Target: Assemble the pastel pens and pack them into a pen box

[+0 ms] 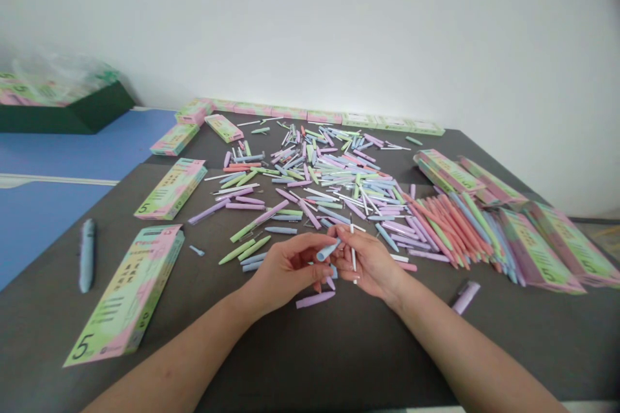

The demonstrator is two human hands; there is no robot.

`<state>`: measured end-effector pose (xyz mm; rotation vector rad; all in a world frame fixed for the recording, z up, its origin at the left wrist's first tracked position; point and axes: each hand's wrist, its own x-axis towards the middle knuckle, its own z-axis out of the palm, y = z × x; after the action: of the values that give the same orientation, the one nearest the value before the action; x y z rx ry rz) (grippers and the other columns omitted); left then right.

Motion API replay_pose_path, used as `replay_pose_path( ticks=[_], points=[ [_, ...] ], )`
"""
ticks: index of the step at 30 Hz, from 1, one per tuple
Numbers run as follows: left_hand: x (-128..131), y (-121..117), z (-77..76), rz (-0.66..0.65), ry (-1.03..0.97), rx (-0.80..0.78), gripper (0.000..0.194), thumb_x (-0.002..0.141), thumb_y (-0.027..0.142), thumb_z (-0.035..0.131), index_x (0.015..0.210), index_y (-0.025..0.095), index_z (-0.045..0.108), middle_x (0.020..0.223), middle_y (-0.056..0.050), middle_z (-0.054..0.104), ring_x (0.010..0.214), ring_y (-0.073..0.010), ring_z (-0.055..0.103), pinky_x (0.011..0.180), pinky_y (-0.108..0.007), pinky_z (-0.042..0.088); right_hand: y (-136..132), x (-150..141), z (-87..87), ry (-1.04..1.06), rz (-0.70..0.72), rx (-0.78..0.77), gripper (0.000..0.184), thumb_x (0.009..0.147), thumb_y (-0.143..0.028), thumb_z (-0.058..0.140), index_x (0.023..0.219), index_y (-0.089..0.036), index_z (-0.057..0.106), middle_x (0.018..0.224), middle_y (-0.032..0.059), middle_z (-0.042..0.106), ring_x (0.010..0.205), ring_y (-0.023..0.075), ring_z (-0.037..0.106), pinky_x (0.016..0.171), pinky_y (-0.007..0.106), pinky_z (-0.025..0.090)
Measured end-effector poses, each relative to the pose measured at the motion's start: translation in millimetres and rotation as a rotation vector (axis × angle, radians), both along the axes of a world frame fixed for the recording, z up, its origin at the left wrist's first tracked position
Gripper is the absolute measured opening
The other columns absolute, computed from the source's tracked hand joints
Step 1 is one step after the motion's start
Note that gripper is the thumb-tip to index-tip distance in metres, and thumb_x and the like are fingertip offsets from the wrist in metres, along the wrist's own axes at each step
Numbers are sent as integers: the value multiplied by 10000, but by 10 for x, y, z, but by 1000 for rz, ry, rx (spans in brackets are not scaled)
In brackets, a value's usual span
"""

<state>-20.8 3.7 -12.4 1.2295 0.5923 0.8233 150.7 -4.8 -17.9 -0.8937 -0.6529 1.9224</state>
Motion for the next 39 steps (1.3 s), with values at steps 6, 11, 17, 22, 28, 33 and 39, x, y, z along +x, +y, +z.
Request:
replay_pose_path(
  ticks=[6, 11, 17, 22, 28, 33, 39],
  points=[
    [-49, 11, -20, 185, 207, 364, 204, 857, 259, 579, 1031, 191, 662, 866, -33, 567, 579, -87, 561, 525, -209, 492, -8, 13, 40, -261, -130, 60, 357, 788, -521, 605, 930, -196, 562, 552, -84, 403, 366, 16, 186, 331, 134, 88],
    [-76, 33, 7, 282, 326, 631, 134, 882, 237, 536, 949, 186, 640, 1042, -86, 582, 956, -191, 564, 815, -293, 477, 42, 106, 145, -215, -366, 243, 248, 821, -420, 560, 761, -180, 557, 652, -40, 419, 438, 46, 256, 362, 165, 173],
    [-68, -4, 37, 113, 444, 639, 157, 928, 236, 446, 1009, 187, 571, 986, -57, 627, 921, -172, 574, 838, -274, 423, -86, 55, 306, -295, -414, 539, 255, 875, -360, 533, 714, -180, 614, 668, 13, 479, 626, 123, 438, 586, 255, 391],
    [-75, -28, 44, 40, 557, 646, 177, 942, 311, 414, 935, 184, 537, 805, -20, 563, 747, -149, 534, 692, -243, 408, -181, 89, 326, -333, -438, 583, 220, 888, -383, 537, 802, -206, 635, 626, 0, 465, 528, 116, 412, 485, 257, 329],
    [-65, -21, 42, -23, 567, 657, 174, 954, 294, 389, 940, 178, 518, 815, -14, 525, 757, -140, 496, 699, -243, 393, -193, 126, 232, -505, -418, 759, 202, 934, -321, 476, 900, -196, 631, 623, -5, 511, 537, 121, 489, 505, 268, 367],
    [-65, -22, 38, -36, 594, 626, 190, 960, 307, 372, 958, 177, 511, 815, -13, 524, 754, -141, 492, 699, -245, 388, -190, 117, 228, -553, -340, 741, 204, 952, -310, 446, 887, -192, 600, 646, -14, 520, 527, 99, 476, 508, 254, 363],
    [-69, -26, 20, -52, 604, 611, 228, 963, 325, 354, 983, 176, 525, 844, -24, 554, 769, -152, 508, 721, -261, 394, -180, 102, 238, -670, -180, 749, 203, 955, -304, 440, 933, -194, 609, 631, -31, 501, 535, 88, 475, 524, 236, 374]
  ],
)
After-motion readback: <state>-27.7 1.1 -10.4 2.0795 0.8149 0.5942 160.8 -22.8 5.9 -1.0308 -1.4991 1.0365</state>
